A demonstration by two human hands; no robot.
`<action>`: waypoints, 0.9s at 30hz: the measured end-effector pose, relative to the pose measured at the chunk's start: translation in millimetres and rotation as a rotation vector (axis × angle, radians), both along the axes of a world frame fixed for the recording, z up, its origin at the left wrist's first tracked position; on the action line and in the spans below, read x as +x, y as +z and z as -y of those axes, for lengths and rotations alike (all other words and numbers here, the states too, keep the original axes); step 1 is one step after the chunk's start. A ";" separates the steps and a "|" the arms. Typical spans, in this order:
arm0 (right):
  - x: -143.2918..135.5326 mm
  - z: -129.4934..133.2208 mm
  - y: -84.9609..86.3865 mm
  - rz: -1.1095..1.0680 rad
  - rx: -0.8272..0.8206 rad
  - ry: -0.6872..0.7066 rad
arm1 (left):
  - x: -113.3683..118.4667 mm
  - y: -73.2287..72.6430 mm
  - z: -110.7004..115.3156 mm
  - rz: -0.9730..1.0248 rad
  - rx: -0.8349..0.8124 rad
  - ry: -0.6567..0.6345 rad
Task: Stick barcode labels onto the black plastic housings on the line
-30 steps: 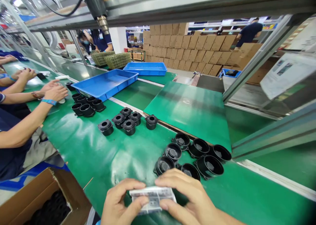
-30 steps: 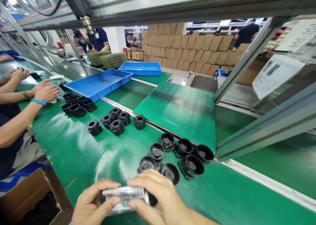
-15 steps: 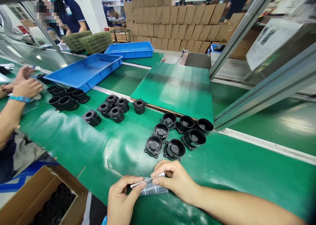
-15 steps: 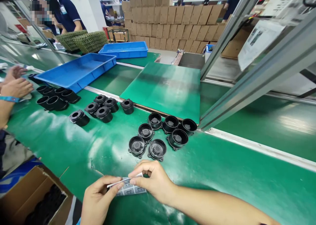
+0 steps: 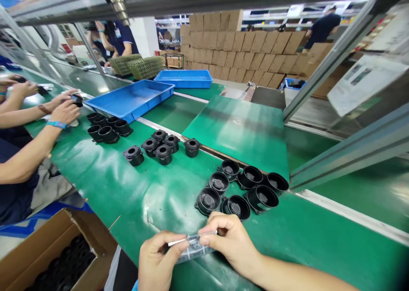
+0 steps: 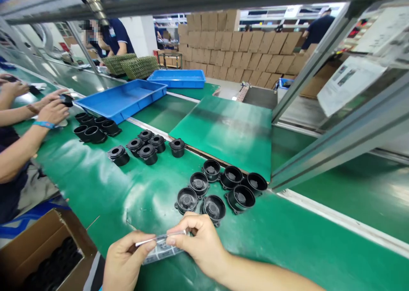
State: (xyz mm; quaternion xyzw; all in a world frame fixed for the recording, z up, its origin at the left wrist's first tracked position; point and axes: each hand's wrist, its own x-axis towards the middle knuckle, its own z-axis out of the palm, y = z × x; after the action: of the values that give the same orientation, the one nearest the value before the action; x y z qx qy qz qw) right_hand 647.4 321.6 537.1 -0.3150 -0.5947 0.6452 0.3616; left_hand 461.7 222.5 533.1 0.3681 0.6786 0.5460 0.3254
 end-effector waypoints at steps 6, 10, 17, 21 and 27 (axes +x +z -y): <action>-23.6 -30.6 35.2 -0.066 0.100 0.071 | -21.0 18.9 -21.1 -0.051 0.147 0.097; -26.7 -46.8 46.4 -0.026 0.685 -0.075 | -16.4 27.2 -33.1 0.105 0.113 0.180; -21.6 -51.9 43.9 0.007 1.131 -0.151 | -17.9 24.0 -43.9 0.115 0.079 0.093; -27.9 -54.9 41.9 0.122 0.958 -0.083 | -16.1 18.7 -43.8 0.141 0.078 0.046; -28.5 -55.0 39.9 0.124 1.160 -0.128 | -10.9 17.6 -40.8 0.294 0.061 -0.013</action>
State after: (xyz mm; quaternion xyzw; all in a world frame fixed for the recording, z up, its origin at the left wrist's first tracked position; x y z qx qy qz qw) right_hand 618.9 376.6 577.0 -0.1381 -0.8506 0.1714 0.4775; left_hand 450.8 263.4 550.7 0.2984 0.6043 0.6120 0.4137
